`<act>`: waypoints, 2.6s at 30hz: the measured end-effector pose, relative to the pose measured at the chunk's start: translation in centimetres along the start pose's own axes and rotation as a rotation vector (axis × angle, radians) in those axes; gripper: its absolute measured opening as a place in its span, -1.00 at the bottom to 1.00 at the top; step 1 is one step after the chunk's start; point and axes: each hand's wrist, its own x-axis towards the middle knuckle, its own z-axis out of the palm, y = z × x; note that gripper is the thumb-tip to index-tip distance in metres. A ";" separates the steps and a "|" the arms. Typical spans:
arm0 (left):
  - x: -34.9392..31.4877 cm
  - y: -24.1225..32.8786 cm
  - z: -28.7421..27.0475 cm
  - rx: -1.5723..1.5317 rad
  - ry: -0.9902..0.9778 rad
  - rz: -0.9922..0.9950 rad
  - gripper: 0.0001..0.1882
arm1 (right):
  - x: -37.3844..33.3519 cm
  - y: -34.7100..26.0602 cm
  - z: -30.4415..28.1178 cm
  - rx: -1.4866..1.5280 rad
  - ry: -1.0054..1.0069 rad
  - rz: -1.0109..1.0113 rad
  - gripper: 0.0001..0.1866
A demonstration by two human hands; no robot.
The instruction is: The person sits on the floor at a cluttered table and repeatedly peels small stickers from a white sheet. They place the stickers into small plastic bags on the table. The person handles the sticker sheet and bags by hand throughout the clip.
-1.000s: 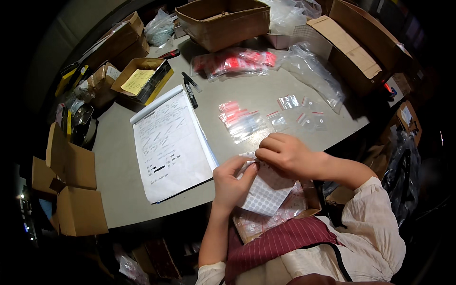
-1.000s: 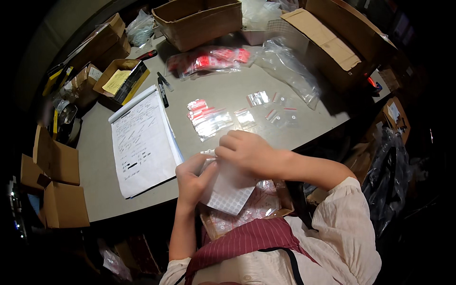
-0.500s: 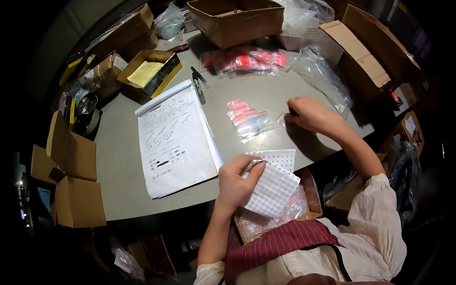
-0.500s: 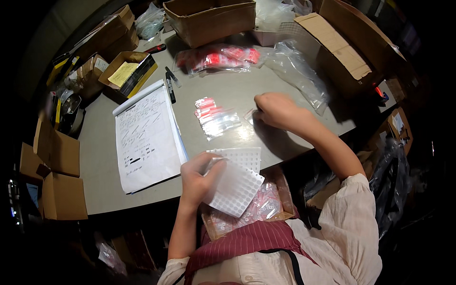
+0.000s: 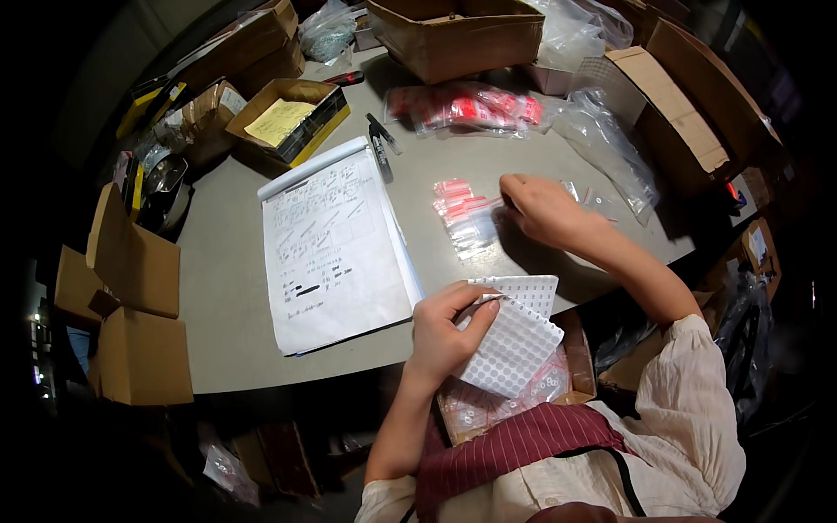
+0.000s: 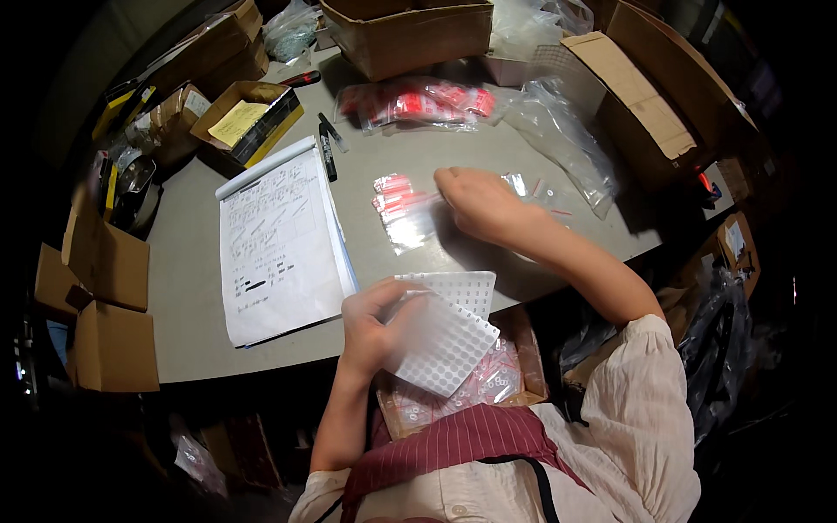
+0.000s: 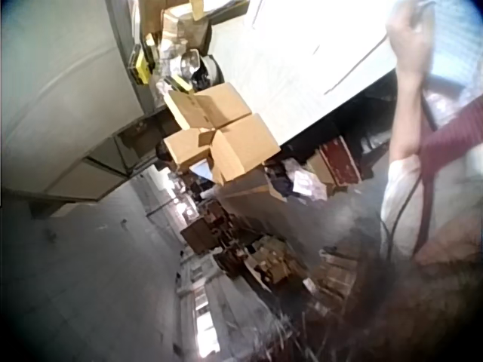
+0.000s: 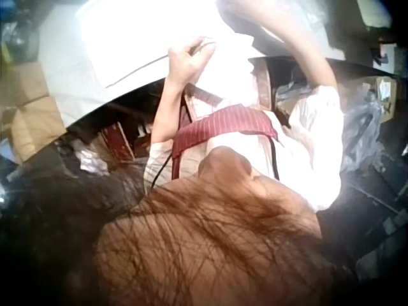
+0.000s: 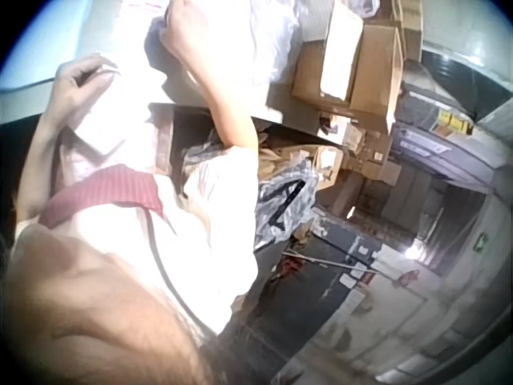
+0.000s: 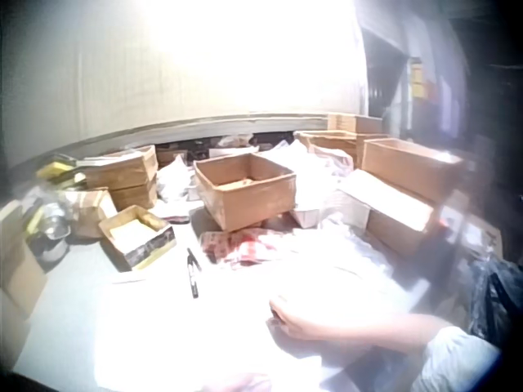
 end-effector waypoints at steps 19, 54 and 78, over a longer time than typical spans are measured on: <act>0.0 -0.6 -0.1 0.086 -0.008 0.030 -0.85 | -3.1 -7.4 -4.2 0.440 -0.258 -0.161 -0.74; 0.0 0.7 0.0 0.086 -0.014 -0.048 -0.86 | 1.8 6.8 -3.2 0.150 -0.299 0.161 -0.68; -0.1 -0.1 -0.2 0.049 -0.069 0.058 -0.85 | 3.7 4.5 -3.7 -0.147 -0.288 0.140 -0.77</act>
